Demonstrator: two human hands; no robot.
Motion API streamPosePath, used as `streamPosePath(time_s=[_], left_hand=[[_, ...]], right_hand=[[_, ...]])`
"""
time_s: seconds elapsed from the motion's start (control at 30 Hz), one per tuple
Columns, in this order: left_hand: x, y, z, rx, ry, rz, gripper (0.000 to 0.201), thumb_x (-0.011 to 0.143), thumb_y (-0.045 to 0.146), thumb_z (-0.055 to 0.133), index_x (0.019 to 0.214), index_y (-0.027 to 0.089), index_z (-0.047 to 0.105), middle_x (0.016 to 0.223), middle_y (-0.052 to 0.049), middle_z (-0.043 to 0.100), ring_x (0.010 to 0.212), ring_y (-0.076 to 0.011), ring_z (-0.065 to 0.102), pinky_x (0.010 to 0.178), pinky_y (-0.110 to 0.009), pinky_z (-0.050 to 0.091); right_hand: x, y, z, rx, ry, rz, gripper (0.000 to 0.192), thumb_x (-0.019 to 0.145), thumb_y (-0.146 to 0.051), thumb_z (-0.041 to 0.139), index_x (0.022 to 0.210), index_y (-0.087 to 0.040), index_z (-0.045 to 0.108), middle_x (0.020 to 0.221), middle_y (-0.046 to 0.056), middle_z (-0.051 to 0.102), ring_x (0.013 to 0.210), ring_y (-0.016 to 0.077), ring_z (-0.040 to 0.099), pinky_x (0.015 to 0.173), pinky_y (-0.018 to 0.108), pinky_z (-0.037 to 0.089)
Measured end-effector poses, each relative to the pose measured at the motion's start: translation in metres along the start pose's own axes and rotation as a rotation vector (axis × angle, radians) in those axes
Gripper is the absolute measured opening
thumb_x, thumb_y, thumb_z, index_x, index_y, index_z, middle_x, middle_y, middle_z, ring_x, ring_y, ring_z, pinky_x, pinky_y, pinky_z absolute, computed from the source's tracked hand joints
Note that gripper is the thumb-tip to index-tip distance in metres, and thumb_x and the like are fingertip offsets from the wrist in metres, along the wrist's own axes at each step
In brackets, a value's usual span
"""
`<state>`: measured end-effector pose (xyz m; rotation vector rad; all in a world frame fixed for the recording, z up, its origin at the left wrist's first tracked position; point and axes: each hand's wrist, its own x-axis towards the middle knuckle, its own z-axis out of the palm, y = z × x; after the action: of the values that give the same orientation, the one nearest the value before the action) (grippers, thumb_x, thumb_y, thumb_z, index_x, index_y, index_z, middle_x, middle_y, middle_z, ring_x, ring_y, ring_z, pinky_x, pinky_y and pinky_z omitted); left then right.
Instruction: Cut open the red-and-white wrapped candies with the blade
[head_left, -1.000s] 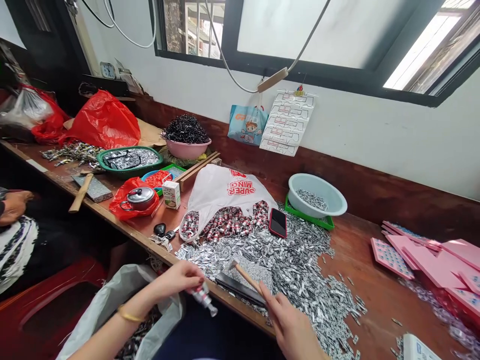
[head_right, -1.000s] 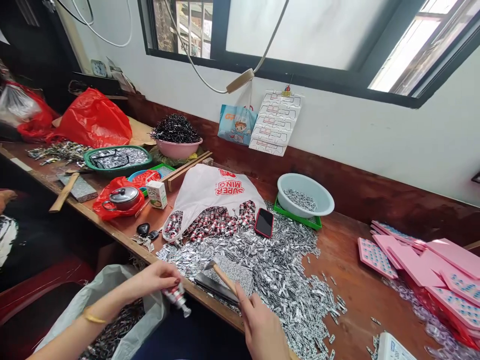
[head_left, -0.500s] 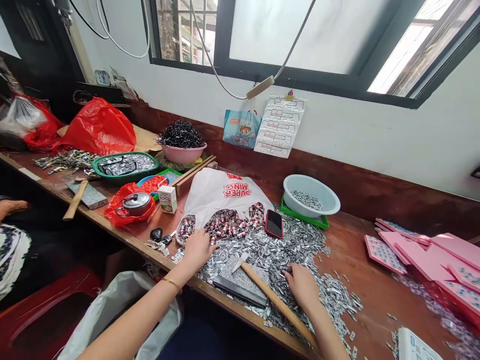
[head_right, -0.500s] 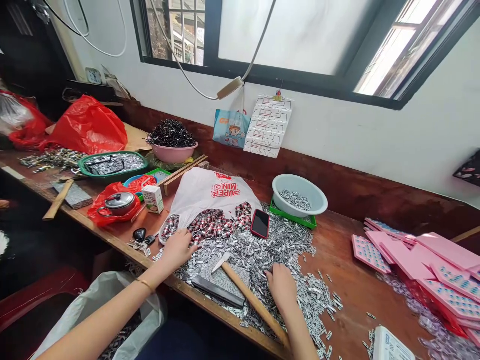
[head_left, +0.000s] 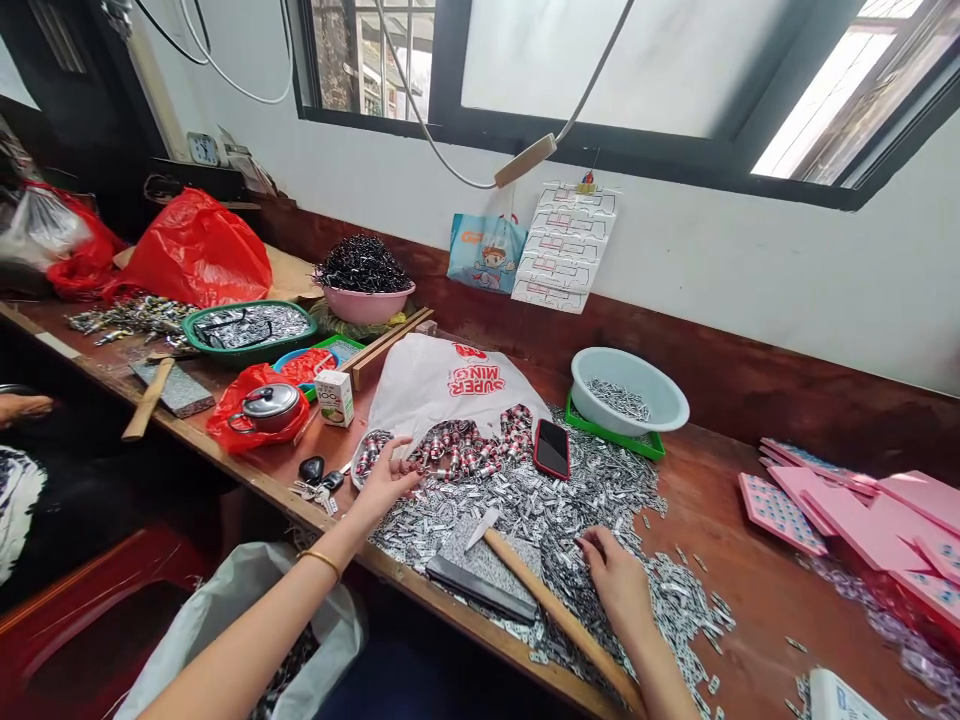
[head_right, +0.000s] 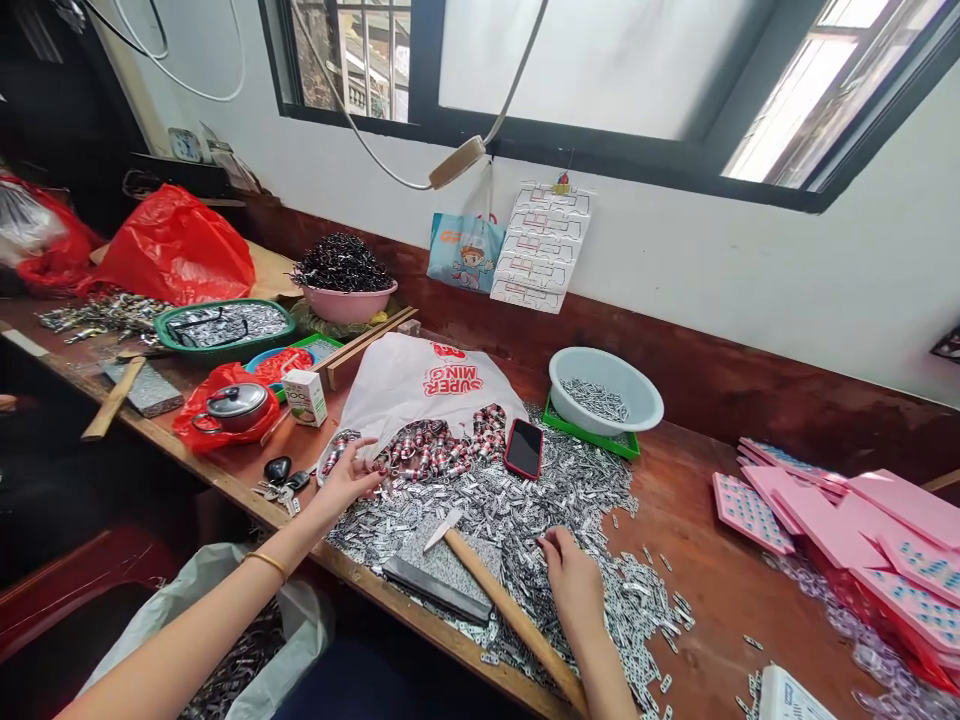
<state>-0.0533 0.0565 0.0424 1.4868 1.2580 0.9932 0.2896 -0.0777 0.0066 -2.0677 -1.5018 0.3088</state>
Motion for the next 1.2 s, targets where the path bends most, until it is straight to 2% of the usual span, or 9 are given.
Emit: streamPosePath(time_s=[0.1, 0.27, 0.4, 0.5, 0.57, 0.67, 0.9, 1.03, 1.2], left_hand=[[-0.020, 0.009, 0.002, -0.270, -0.102, -0.112, 0.052, 0.064, 0.042, 0.072, 0.107, 0.014, 0.062, 0.068, 0.000, 0.063, 0.054, -0.0113, 0.057, 0.052, -0.023, 0.048], [-0.065, 0.004, 0.032, -0.226, -0.133, -0.077, 0.028, 0.073, 0.037, 0.065, 0.091, 0.016, 0.072, 0.071, -0.004, 0.069, 0.059, -0.0159, 0.062, 0.057, -0.028, 0.051], [-0.088, -0.010, 0.054, -0.024, -0.026, 0.121, 0.016, 0.077, 0.031, 0.062, 0.077, 0.021, 0.074, 0.075, -0.004, 0.071, 0.073, -0.0194, 0.064, 0.071, -0.031, 0.052], [-0.089, -0.017, 0.058, -0.152, 0.097, 0.013, 0.020, 0.076, 0.034, 0.061, 0.085, 0.020, 0.072, 0.084, -0.005, 0.070, 0.079, -0.0210, 0.066, 0.074, -0.034, 0.054], [-0.087, -0.019, 0.056, -0.258, 0.139, -0.066, 0.026, 0.076, 0.036, 0.061, 0.092, 0.018, 0.070, 0.090, -0.005, 0.068, 0.079, -0.0208, 0.066, 0.072, -0.035, 0.056], [-0.085, -0.019, 0.053, -0.212, 0.106, -0.001, 0.029, 0.075, 0.033, 0.061, 0.099, 0.019, 0.069, 0.089, -0.003, 0.061, 0.081, -0.0193, 0.063, 0.072, -0.034, 0.056], [-0.082, -0.022, 0.048, -0.010, 0.075, 0.099, 0.012, 0.077, 0.024, 0.058, 0.078, 0.018, 0.068, 0.095, -0.005, 0.058, 0.080, -0.0179, 0.059, 0.064, -0.027, 0.049], [-0.074, -0.024, 0.044, 0.019, -0.022, 0.108, 0.007, 0.078, 0.023, 0.057, 0.080, 0.018, 0.062, 0.076, -0.001, 0.060, 0.069, -0.0159, 0.054, 0.062, -0.025, 0.043], [-0.070, -0.022, 0.035, 0.028, -0.177, 0.135, 0.014, 0.081, 0.021, 0.056, 0.094, 0.019, 0.052, 0.076, 0.002, 0.056, 0.067, -0.0146, 0.053, 0.064, -0.026, 0.045]], right_hand=[[-0.007, -0.012, -0.005, 0.217, 0.037, 0.001, 0.041, 0.083, -0.057, 0.041, 0.082, -0.021, 0.060, 0.055, 0.000, 0.057, 0.045, 0.0178, 0.052, 0.048, 0.028, 0.037], [-0.036, -0.067, 0.008, 0.710, -0.158, 0.020, 0.038, 0.082, -0.051, 0.051, 0.097, -0.018, 0.061, 0.069, 0.004, 0.064, 0.056, 0.0199, 0.062, 0.059, 0.032, 0.051], [-0.055, -0.120, 0.044, 0.747, -0.279, -0.123, 0.017, 0.085, -0.029, 0.048, 0.085, -0.021, 0.063, 0.068, 0.002, 0.064, 0.058, 0.0172, 0.061, 0.060, 0.029, 0.050], [-0.063, -0.142, 0.066, 0.637, -0.255, -0.218, 0.016, 0.084, -0.018, 0.046, 0.080, -0.022, 0.061, 0.071, 0.002, 0.063, 0.062, 0.0170, 0.059, 0.059, 0.027, 0.046], [-0.066, -0.147, 0.072, 0.573, -0.191, -0.268, 0.015, 0.085, -0.016, 0.046, 0.082, -0.021, 0.060, 0.077, 0.003, 0.063, 0.069, 0.0180, 0.059, 0.064, 0.028, 0.045], [-0.066, -0.148, 0.076, 0.522, -0.107, -0.348, 0.016, 0.086, -0.014, 0.044, 0.084, -0.021, 0.058, 0.083, 0.005, 0.062, 0.077, 0.0193, 0.057, 0.070, 0.030, 0.043], [-0.055, -0.143, 0.082, 0.518, -0.157, -0.339, 0.016, 0.082, -0.009, 0.045, 0.080, -0.020, 0.057, 0.080, 0.004, 0.061, 0.076, 0.0187, 0.056, 0.069, 0.028, 0.042], [-0.051, -0.141, 0.081, 0.517, -0.202, -0.339, 0.015, 0.081, -0.009, 0.046, 0.077, -0.020, 0.057, 0.078, 0.004, 0.061, 0.075, 0.0189, 0.056, 0.068, 0.028, 0.042], [-0.051, -0.142, 0.079, 0.500, -0.200, -0.339, 0.015, 0.081, -0.010, 0.047, 0.076, -0.020, 0.057, 0.077, 0.004, 0.062, 0.075, 0.0194, 0.057, 0.067, 0.029, 0.042]])
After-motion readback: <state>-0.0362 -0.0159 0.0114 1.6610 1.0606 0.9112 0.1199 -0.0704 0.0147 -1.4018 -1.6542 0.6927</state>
